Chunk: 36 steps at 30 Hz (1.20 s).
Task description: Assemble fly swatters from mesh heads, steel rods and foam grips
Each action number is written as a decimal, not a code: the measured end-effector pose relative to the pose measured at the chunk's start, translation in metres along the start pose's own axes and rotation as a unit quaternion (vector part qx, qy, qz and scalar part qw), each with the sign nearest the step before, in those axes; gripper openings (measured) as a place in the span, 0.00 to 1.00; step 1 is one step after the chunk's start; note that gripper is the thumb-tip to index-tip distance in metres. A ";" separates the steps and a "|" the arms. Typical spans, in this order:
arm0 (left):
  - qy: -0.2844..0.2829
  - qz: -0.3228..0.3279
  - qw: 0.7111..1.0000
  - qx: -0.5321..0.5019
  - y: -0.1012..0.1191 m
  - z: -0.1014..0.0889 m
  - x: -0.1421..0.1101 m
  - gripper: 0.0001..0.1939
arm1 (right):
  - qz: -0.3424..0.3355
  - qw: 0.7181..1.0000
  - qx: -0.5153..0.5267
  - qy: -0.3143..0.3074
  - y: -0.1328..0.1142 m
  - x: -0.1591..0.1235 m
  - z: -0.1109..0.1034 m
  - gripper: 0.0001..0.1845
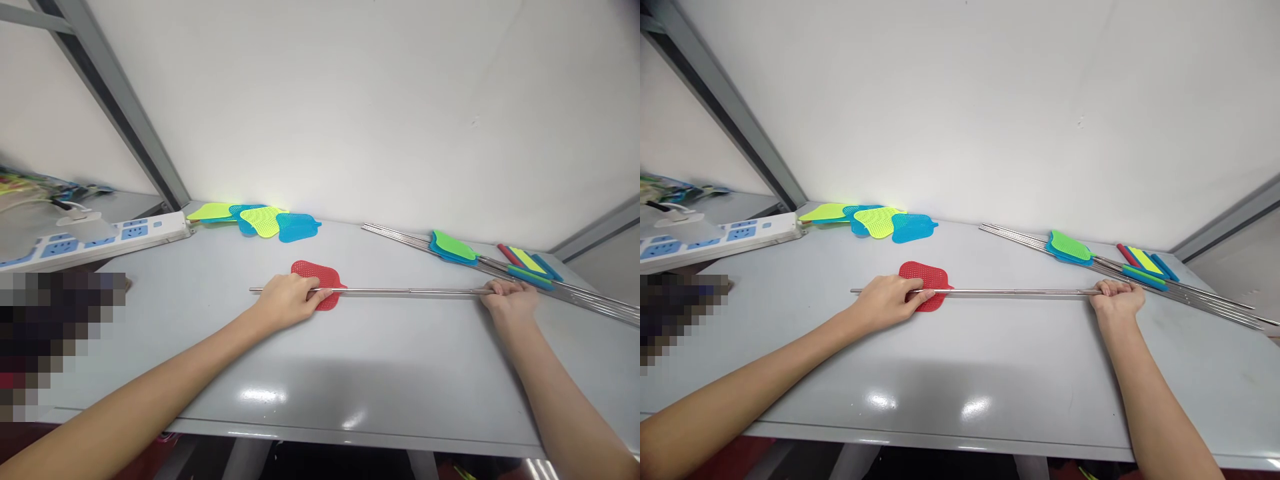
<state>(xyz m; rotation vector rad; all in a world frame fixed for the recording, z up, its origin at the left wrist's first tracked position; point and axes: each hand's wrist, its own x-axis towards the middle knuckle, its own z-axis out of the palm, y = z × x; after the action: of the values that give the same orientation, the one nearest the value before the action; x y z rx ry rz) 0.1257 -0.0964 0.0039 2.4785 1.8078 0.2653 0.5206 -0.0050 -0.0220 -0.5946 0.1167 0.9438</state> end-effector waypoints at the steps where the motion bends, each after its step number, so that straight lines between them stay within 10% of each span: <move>1: 0.001 0.000 1.000 0.002 0.000 0.000 0.000 0.23 | 0.000 1.000 -0.001 0.000 0.000 -0.001 0.000 0.12; 36: 0.000 -0.017 1.000 -0.003 0.003 -0.002 -0.003 0.24 | 0.018 0.999 -0.030 0.014 0.017 -0.021 0.006 0.12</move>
<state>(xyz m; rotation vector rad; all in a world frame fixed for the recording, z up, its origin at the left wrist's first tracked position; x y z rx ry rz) 0.1274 -0.0998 0.0058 2.4400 1.8444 0.2689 0.4937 -0.0094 -0.0170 -0.6626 0.1241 0.9769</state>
